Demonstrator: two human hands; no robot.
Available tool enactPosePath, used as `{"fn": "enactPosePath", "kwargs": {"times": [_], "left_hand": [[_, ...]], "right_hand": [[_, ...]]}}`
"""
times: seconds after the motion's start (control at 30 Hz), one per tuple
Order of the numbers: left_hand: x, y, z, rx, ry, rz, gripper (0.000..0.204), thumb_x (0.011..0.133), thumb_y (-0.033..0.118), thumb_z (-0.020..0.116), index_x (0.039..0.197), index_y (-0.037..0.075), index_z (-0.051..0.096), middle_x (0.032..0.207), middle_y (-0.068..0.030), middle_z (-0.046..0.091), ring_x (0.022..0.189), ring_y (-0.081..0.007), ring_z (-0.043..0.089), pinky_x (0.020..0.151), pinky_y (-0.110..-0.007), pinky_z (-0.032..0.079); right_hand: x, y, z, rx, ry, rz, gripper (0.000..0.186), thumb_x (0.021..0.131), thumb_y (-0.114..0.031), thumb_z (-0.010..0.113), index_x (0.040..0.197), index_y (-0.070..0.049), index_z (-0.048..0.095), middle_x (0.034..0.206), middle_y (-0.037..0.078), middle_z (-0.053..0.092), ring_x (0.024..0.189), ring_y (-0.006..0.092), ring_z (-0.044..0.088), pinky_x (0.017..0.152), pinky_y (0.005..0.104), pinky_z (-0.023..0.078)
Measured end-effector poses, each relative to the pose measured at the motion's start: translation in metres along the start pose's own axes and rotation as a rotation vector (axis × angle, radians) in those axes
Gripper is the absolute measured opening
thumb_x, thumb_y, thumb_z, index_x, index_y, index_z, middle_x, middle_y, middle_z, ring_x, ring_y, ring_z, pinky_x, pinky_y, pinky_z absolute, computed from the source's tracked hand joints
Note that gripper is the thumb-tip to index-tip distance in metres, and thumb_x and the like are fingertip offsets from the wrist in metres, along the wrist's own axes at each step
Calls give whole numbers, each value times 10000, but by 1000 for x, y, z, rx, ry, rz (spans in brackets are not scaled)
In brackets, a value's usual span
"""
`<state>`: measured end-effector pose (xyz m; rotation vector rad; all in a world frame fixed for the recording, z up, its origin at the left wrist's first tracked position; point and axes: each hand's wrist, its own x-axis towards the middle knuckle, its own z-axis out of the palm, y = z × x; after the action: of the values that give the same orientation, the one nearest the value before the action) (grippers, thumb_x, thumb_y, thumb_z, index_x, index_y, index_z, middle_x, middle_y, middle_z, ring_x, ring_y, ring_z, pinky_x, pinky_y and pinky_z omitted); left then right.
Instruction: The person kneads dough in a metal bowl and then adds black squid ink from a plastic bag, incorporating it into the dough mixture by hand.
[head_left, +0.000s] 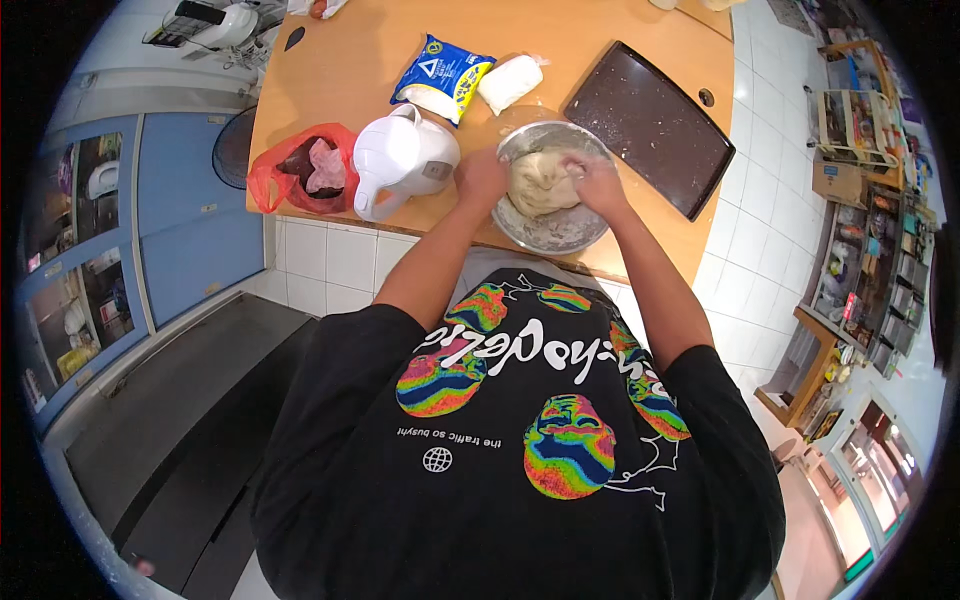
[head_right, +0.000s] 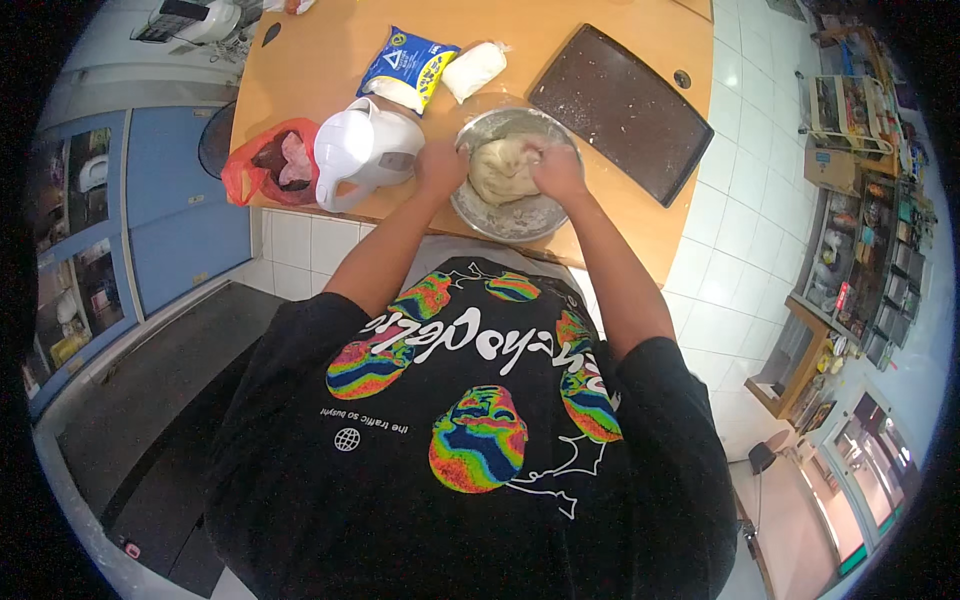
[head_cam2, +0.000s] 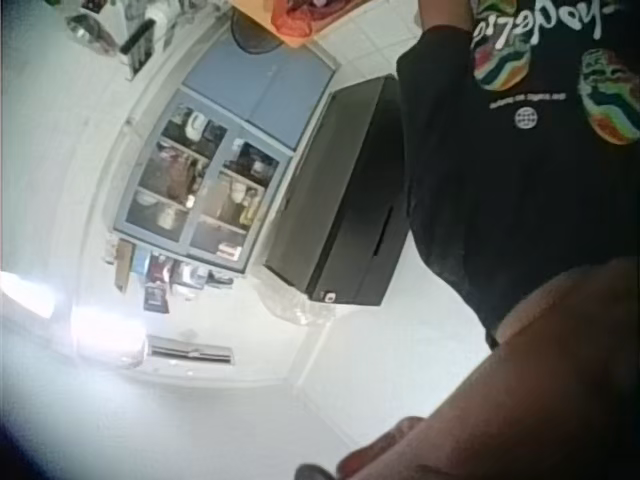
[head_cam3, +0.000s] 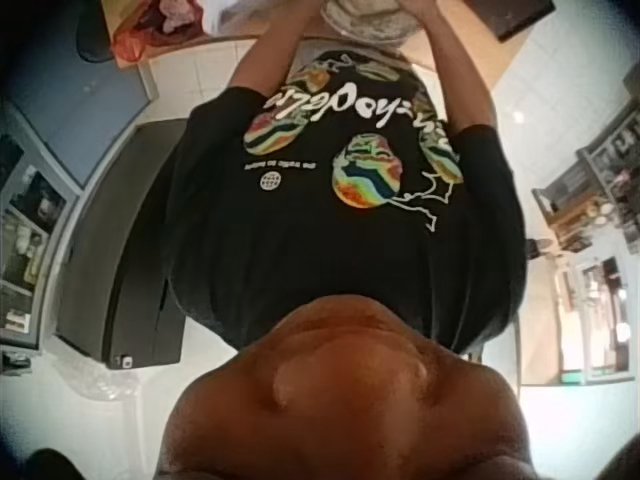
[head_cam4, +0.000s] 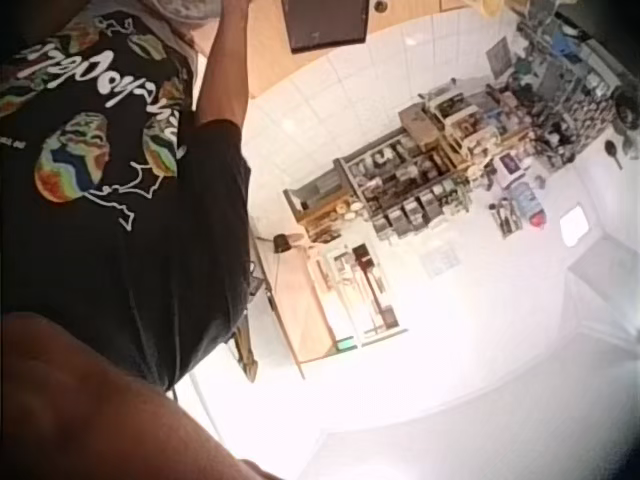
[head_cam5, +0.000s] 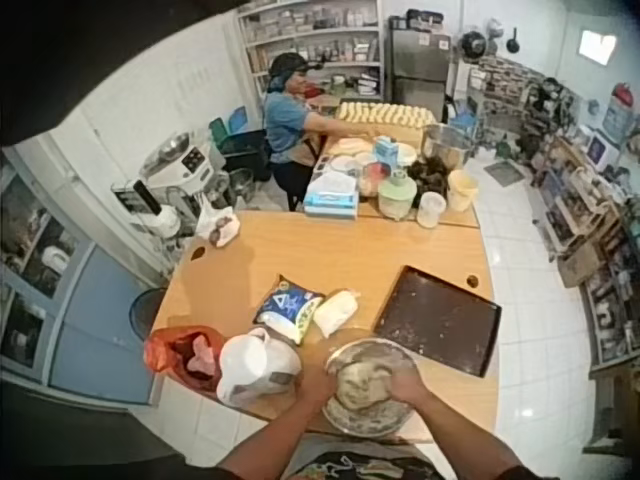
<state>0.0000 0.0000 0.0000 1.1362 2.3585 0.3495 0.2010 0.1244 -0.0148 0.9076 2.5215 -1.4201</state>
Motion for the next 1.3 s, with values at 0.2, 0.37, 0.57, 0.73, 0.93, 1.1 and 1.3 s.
{"fn": "enactPosePath", "kwargs": {"times": [0.2,0.37,0.57,0.73,0.93,1.1,1.3], "left_hand": [[-16,-23,32,-119,14,-19,336,828,335,612,1031,73,668,950,-208,683,930,-385,657,817,-483,510],[-41,-47,28,-158,-374,7,438,779,349,638,1099,51,652,1044,-221,676,983,-377,650,861,-465,508],[-29,-23,24,-363,-76,-95,440,788,282,630,1167,56,625,1088,-233,663,1020,-379,637,898,-451,492],[-17,-15,29,-266,-118,-112,392,813,213,603,1170,49,618,1081,-230,665,1022,-384,634,905,-449,487],[-34,-1,38,-282,-28,-296,364,813,167,611,1137,4,620,1061,-259,659,1025,-391,632,897,-460,489],[-40,5,34,-418,-58,-290,349,818,150,604,1131,-3,618,1053,-264,660,1023,-396,631,902,-461,483],[-47,9,47,-373,66,-292,358,816,128,601,1156,15,616,1053,-245,668,1002,-408,635,895,-460,486]], "right_hand": [[-42,-24,44,-387,400,363,640,840,-293,649,1382,-23,441,1417,230,441,1311,373,425,1084,434,371],[-39,-32,64,-326,285,402,813,841,-351,657,1476,-16,275,1480,245,345,1370,410,322,1144,448,277],[-24,-21,61,-349,265,242,953,763,-279,763,1514,-80,211,1503,266,288,1388,422,280,1161,473,218],[-9,-30,43,-391,128,337,886,794,-340,713,1501,-71,252,1488,281,297,1412,407,252,1175,502,157],[-3,1,63,-536,228,76,669,815,-208,652,1420,-65,406,1448,220,396,1378,420,306,1168,516,172],[-4,4,64,-585,237,43,595,794,-130,632,1369,-100,483,1376,166,500,1305,415,417,1104,494,324],[-27,0,65,-657,226,-70,572,767,-89,628,1330,-122,530,1339,129,549,1262,416,469,1038,465,424]]}}
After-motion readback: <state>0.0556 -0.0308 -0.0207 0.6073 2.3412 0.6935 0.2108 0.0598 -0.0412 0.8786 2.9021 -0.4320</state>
